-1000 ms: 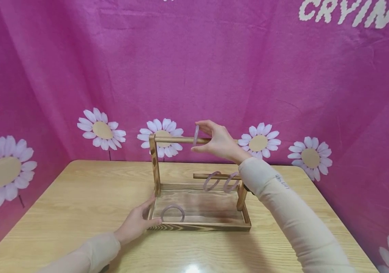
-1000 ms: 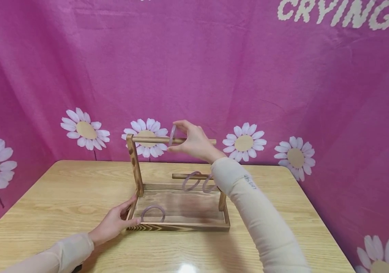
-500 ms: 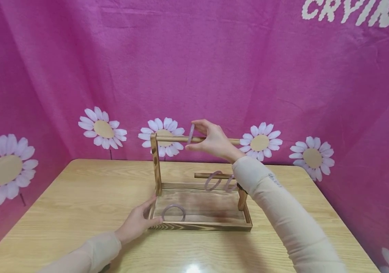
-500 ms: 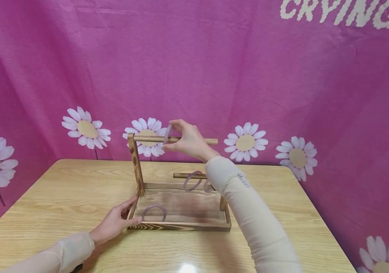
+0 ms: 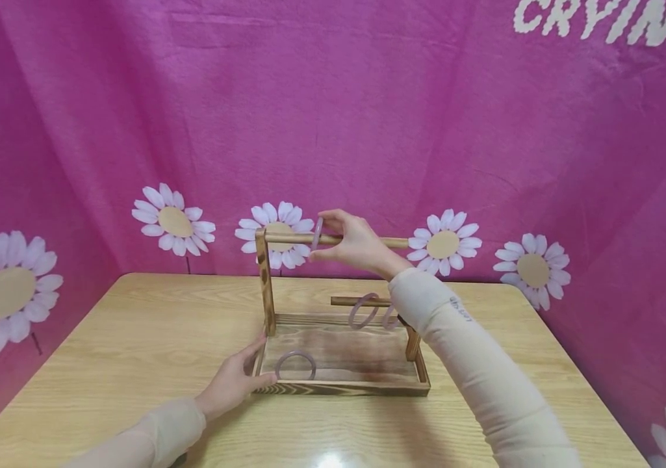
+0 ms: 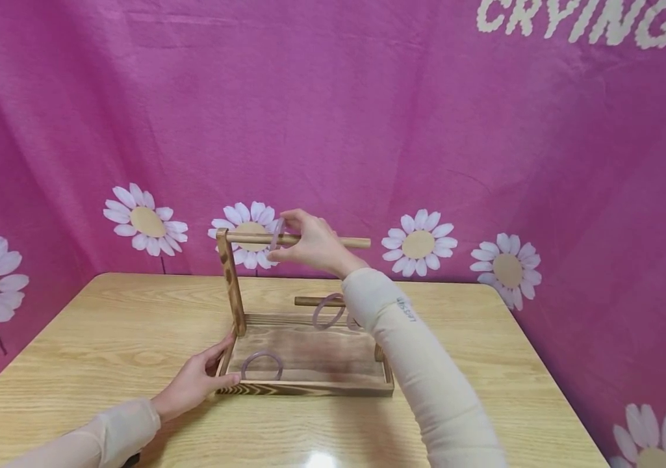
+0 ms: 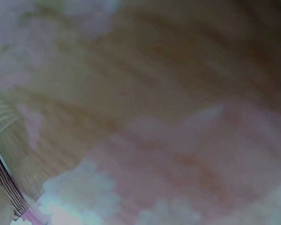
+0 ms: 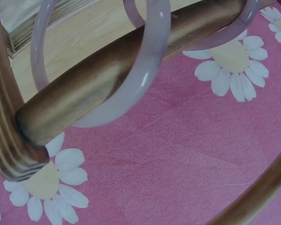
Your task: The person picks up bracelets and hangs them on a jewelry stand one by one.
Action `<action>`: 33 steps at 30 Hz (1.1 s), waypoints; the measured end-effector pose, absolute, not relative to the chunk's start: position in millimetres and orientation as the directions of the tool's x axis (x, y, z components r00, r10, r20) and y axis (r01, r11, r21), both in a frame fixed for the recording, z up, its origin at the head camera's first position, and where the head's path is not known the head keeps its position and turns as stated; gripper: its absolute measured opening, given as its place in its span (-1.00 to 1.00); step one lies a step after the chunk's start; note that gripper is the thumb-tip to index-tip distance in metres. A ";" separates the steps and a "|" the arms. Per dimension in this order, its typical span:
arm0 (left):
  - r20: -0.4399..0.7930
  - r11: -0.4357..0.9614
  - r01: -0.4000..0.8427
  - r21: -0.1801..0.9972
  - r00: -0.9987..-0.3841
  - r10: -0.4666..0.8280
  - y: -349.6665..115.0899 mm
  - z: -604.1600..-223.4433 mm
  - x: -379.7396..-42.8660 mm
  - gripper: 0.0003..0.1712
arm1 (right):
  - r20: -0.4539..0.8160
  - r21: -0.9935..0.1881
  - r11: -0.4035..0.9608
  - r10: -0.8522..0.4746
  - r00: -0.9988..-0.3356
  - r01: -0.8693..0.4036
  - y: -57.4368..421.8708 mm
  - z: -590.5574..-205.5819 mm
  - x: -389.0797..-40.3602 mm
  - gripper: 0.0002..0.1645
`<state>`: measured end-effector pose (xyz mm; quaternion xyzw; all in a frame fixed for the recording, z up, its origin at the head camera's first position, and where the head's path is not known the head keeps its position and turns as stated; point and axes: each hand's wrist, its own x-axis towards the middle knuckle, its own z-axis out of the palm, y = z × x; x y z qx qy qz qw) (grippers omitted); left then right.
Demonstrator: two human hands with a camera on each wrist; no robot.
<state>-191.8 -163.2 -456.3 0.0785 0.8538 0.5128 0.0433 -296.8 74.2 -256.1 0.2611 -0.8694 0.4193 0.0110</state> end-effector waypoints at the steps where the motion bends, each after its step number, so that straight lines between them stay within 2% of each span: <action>1: 0.009 0.464 0.091 0.881 -0.984 0.176 -163.6 -456.5 -192.0 -0.05 | 0.235 -0.714 0.522 -0.449 -0.862 -0.467 73.3 -256.4 -297.0 -0.02; 10: 0.012 0.458 0.088 0.885 -0.986 0.168 -166.2 -458.0 -191.6 -0.05 | 0.242 -0.600 0.607 -0.484 -0.841 -0.521 64.5 -257.4 -296.9 -0.05; 20: 0.012 0.466 0.089 0.880 -0.986 0.165 -165.5 -459.4 -192.9 -0.02 | 0.214 -0.501 0.692 -0.483 -0.849 -0.520 60.7 -256.5 -295.4 -0.02; 27: 0.019 0.471 0.097 0.877 -0.986 0.167 -165.2 -457.4 -192.2 -0.02 | 0.183 -0.367 0.771 -0.490 -0.853 -0.521 59.4 -257.1 -295.3 0.00; 33: 0.014 0.453 0.093 0.887 -0.985 0.175 -165.0 -457.4 -192.0 -0.03 | 0.174 -0.360 0.768 -0.503 -0.847 -0.530 59.6 -257.1 -295.4 0.00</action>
